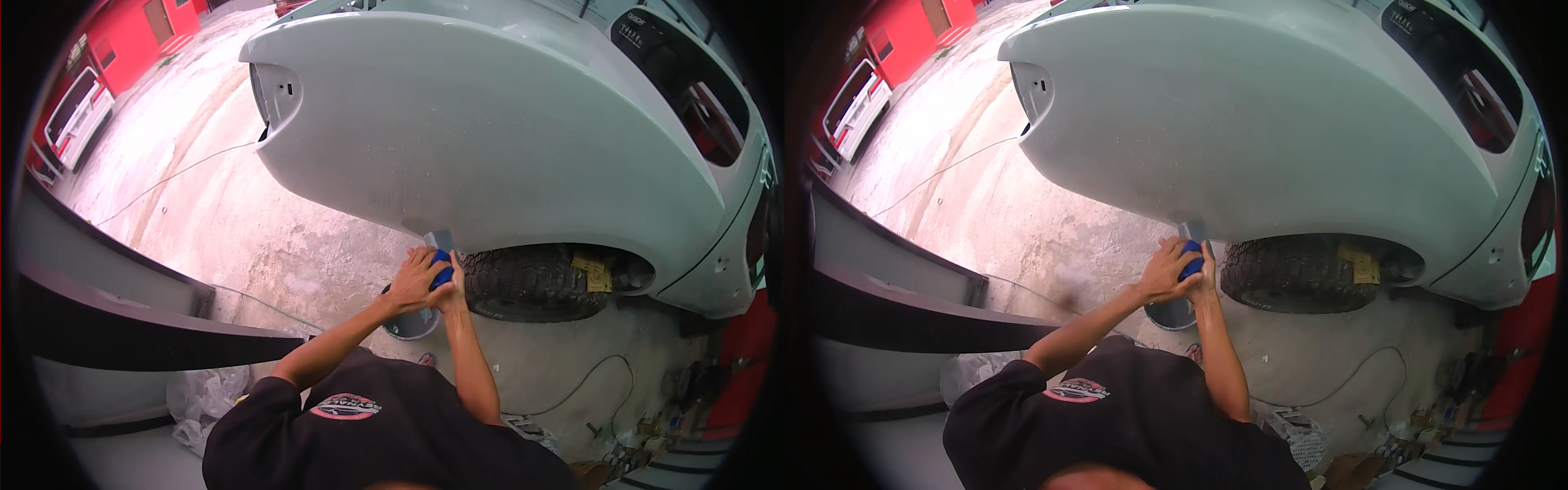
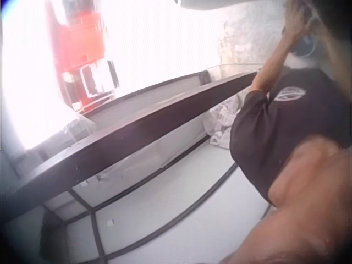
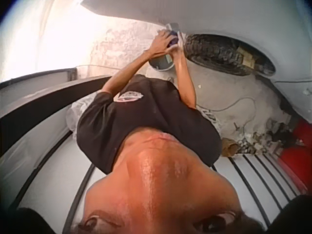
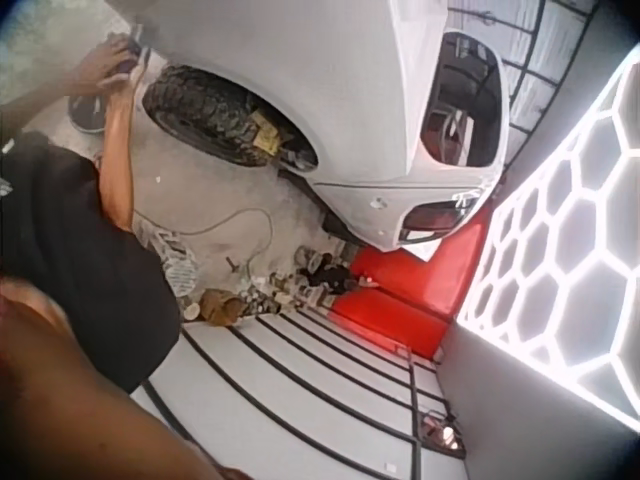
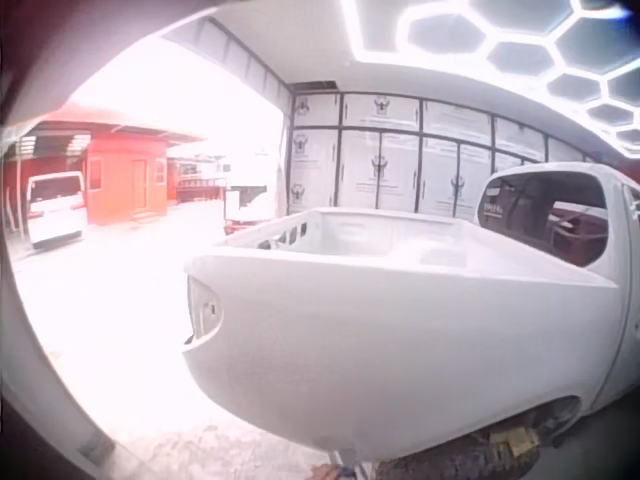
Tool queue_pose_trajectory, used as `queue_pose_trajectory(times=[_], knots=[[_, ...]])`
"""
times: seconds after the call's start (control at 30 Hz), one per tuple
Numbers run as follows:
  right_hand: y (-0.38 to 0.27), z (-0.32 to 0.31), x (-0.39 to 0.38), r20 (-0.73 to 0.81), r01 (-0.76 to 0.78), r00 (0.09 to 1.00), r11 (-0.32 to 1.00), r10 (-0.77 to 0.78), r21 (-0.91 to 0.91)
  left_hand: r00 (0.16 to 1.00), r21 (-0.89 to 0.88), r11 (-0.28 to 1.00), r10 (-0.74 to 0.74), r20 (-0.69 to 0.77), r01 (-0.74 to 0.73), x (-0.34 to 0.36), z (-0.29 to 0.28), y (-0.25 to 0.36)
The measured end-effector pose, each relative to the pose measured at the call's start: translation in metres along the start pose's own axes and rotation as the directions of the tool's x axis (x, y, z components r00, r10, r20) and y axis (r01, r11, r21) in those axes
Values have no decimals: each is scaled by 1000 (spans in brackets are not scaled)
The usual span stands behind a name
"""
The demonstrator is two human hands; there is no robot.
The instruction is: Wet sanding the side panel of a white pickup truck bed using a sanding block and water from a bucket.
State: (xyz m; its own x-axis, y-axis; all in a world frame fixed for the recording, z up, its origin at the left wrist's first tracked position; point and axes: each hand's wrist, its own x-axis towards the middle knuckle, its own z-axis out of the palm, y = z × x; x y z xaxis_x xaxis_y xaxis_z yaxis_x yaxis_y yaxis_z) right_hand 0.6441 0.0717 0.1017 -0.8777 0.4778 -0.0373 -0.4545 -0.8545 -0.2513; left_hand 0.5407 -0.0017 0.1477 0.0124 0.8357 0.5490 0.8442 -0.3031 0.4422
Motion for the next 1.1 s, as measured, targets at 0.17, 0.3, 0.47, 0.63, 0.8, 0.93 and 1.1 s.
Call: queue_pose_trajectory(times=[0.17, 0.3, 0.47, 0.63, 0.8, 0.93, 1.1], knots=[[-6, -37, -63, -464, -309, 864, 932, 194, -186, 865, -230, 883, -297, 404, 410, -55, 21, 8], [-4, -61, -70, -509, -467, 805, 855, 305, -226, 860, -337, 811, -510, -5, 479, -70, 31, 18], [3, -57, -48, -411, -662, 742, 677, 530, -321, 554, -510, 535, -822, -131, 673, -86, 19, -6], [7, -36, -22, -522, -774, 632, 421, 573, -474, 581, -431, 402, -665, 469, 808, -96, -24, -37], [8, -29, 4, -569, -774, 632, 459, 526, -436, 447, -417, 186, -535, 717, 890, -101, -35, -76], [9, -38, 11, -633, -704, 681, 565, 368, -430, 511, -581, -32, -439, 739, 813, -111, -21, -81], [-8, -78, 15, -623, -785, 599, 215, 503, -581, 527, -572, -448, -234, 817, 687, -125, 6, -85]])
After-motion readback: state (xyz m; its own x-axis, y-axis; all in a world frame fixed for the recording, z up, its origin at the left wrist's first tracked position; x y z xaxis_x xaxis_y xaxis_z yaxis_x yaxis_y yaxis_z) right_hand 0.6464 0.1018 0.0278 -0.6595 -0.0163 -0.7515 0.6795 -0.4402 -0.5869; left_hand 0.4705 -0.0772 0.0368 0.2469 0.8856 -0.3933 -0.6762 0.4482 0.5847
